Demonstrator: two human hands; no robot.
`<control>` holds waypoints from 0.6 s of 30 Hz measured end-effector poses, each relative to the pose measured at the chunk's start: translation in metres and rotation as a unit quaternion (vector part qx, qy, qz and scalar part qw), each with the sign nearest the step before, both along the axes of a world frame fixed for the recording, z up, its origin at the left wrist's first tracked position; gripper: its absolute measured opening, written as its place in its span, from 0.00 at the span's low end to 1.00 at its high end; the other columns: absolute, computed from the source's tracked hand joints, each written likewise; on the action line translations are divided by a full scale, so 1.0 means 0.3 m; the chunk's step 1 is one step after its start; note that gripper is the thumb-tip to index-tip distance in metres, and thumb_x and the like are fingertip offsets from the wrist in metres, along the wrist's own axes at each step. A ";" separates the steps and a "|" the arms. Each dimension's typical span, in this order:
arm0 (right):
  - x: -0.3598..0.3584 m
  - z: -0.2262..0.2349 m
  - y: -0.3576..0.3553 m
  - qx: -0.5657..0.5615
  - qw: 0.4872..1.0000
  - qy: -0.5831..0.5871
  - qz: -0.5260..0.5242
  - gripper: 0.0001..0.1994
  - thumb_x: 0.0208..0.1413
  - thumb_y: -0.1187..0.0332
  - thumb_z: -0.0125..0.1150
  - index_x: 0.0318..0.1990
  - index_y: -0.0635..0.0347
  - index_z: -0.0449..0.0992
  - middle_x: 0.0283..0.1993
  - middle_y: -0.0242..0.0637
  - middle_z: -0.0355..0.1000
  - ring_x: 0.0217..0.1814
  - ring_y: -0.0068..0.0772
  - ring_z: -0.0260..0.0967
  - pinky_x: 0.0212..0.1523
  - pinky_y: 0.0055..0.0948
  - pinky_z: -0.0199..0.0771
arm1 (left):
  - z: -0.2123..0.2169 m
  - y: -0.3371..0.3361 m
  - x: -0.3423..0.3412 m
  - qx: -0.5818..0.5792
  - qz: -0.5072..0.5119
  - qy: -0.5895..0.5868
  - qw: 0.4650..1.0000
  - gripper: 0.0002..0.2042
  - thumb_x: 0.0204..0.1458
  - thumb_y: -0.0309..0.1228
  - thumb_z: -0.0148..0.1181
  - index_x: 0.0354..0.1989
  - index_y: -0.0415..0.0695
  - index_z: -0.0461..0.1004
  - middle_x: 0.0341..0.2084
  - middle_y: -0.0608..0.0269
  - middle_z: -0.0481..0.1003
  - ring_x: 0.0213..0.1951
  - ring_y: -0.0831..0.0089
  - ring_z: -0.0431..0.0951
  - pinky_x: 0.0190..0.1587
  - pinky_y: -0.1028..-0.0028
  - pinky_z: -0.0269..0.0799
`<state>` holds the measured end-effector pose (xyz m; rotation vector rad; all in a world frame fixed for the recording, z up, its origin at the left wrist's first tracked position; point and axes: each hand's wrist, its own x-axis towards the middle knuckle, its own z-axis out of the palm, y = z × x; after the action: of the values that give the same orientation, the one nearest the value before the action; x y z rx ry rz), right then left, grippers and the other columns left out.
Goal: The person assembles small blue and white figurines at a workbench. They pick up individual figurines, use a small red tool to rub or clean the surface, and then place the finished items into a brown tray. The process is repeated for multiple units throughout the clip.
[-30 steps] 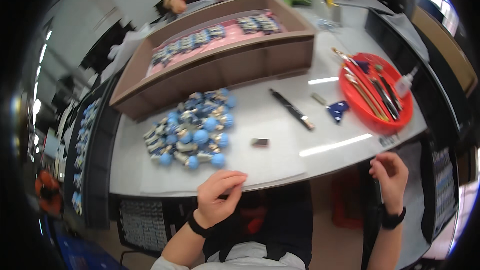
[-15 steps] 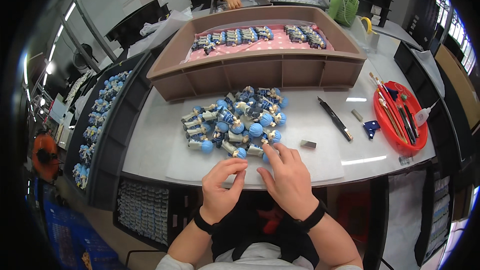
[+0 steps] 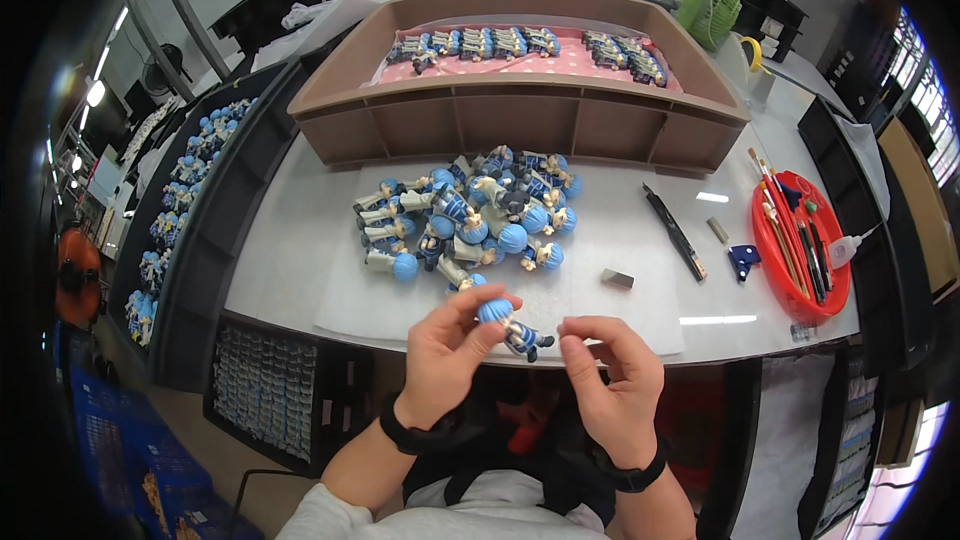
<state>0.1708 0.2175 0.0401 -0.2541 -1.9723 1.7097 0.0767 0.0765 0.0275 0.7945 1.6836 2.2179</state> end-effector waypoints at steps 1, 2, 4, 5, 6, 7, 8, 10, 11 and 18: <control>-0.002 -0.009 -0.006 -0.057 0.998 -0.007 0.009 0.11 0.53 0.76 0.54 0.44 0.67 0.70 0.39 0.40 0.71 0.38 0.24 0.70 0.35 0.20 0.71 | 0.003 -0.005 0.002 0.065 -0.034 -0.163 0.984 0.16 0.50 0.24 0.56 0.49 0.37 0.66 0.41 0.52 0.72 0.40 0.71 0.74 0.42 0.74 0.70; -0.008 -0.014 -0.018 -0.115 0.993 -0.013 0.018 0.12 0.54 0.75 0.53 0.46 0.67 0.69 0.40 0.40 0.71 0.39 0.24 0.70 0.35 0.20 0.71 | -0.003 -0.017 -0.014 0.060 -0.049 -0.161 0.984 0.16 0.54 0.26 0.52 0.51 0.36 0.64 0.43 0.50 0.71 0.41 0.75 0.73 0.44 0.76 0.70; 0.002 -0.051 -0.020 -0.254 0.962 -0.044 0.086 0.14 0.58 0.72 0.49 0.50 0.68 0.65 0.43 0.43 0.69 0.41 0.28 0.70 0.36 0.22 0.73 | -0.014 -0.016 -0.019 0.069 -0.081 -0.184 0.977 0.16 0.54 0.26 0.53 0.51 0.37 0.64 0.43 0.50 0.71 0.41 0.74 0.73 0.44 0.76 0.71; 0.008 -0.054 -0.040 -0.347 0.930 -0.054 0.108 0.15 0.59 0.71 0.47 0.50 0.70 0.64 0.43 0.45 0.69 0.41 0.32 0.71 0.36 0.24 0.74 | -0.018 -0.017 -0.019 0.072 -0.097 -0.197 0.973 0.16 0.53 0.26 0.53 0.50 0.37 0.65 0.44 0.50 0.71 0.41 0.73 0.73 0.44 0.75 0.71; 0.013 -0.060 -0.050 -0.388 0.910 -0.052 0.139 0.15 0.59 0.70 0.47 0.50 0.71 0.64 0.43 0.45 0.69 0.41 0.33 0.71 0.37 0.24 0.74 | -0.021 -0.014 -0.018 0.064 -0.106 -0.200 0.972 0.16 0.54 0.27 0.52 0.50 0.37 0.65 0.44 0.51 0.71 0.42 0.73 0.73 0.44 0.74 0.71; 0.017 -0.066 -0.057 -0.427 0.887 -0.050 0.168 0.15 0.59 0.69 0.46 0.50 0.72 0.63 0.43 0.45 0.69 0.40 0.34 0.71 0.37 0.24 0.75 | -0.026 -0.011 -0.015 0.060 -0.101 -0.206 0.971 0.16 0.54 0.28 0.52 0.50 0.37 0.65 0.44 0.52 0.71 0.42 0.73 0.73 0.44 0.74 0.71; 0.020 -0.077 -0.062 -0.417 0.893 -0.046 0.160 0.16 0.59 0.69 0.46 0.50 0.72 0.63 0.43 0.45 0.69 0.40 0.35 0.72 0.37 0.24 0.75 | -0.031 -0.004 -0.013 0.058 -0.099 -0.211 0.971 0.16 0.55 0.29 0.51 0.50 0.38 0.65 0.44 0.52 0.71 0.42 0.73 0.73 0.44 0.73 0.71; 0.023 -0.104 -0.069 -0.397 0.906 -0.038 0.143 0.16 0.59 0.69 0.46 0.50 0.72 0.62 0.42 0.45 0.69 0.39 0.35 0.72 0.37 0.24 0.75 | -0.033 -0.005 -0.009 0.060 -0.106 -0.243 0.962 0.17 0.56 0.34 0.49 0.51 0.38 0.66 0.44 0.54 0.71 0.42 0.73 0.73 0.45 0.72 0.71; 0.024 -0.107 -0.066 -0.397 0.906 -0.042 0.144 0.16 0.59 0.69 0.46 0.50 0.72 0.62 0.42 0.45 0.69 0.39 0.35 0.72 0.37 0.24 0.75 | -0.038 -0.007 -0.009 0.051 -0.103 -0.241 0.964 0.17 0.57 0.34 0.48 0.51 0.38 0.66 0.44 0.54 0.71 0.42 0.73 0.73 0.45 0.72 0.71; 0.031 -0.123 -0.052 -0.399 0.904 -0.049 0.149 0.16 0.59 0.68 0.47 0.50 0.72 0.63 0.42 0.44 0.69 0.39 0.34 0.72 0.37 0.24 0.74 | -0.053 -0.001 -0.003 0.031 -0.092 -0.244 0.965 0.17 0.57 0.34 0.48 0.51 0.38 0.66 0.42 0.53 0.72 0.41 0.72 0.74 0.44 0.71 0.72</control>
<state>0.1801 0.2020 0.0033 -0.3308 -1.3040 2.6931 0.0760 0.0763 0.0116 0.3529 1.2565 2.1183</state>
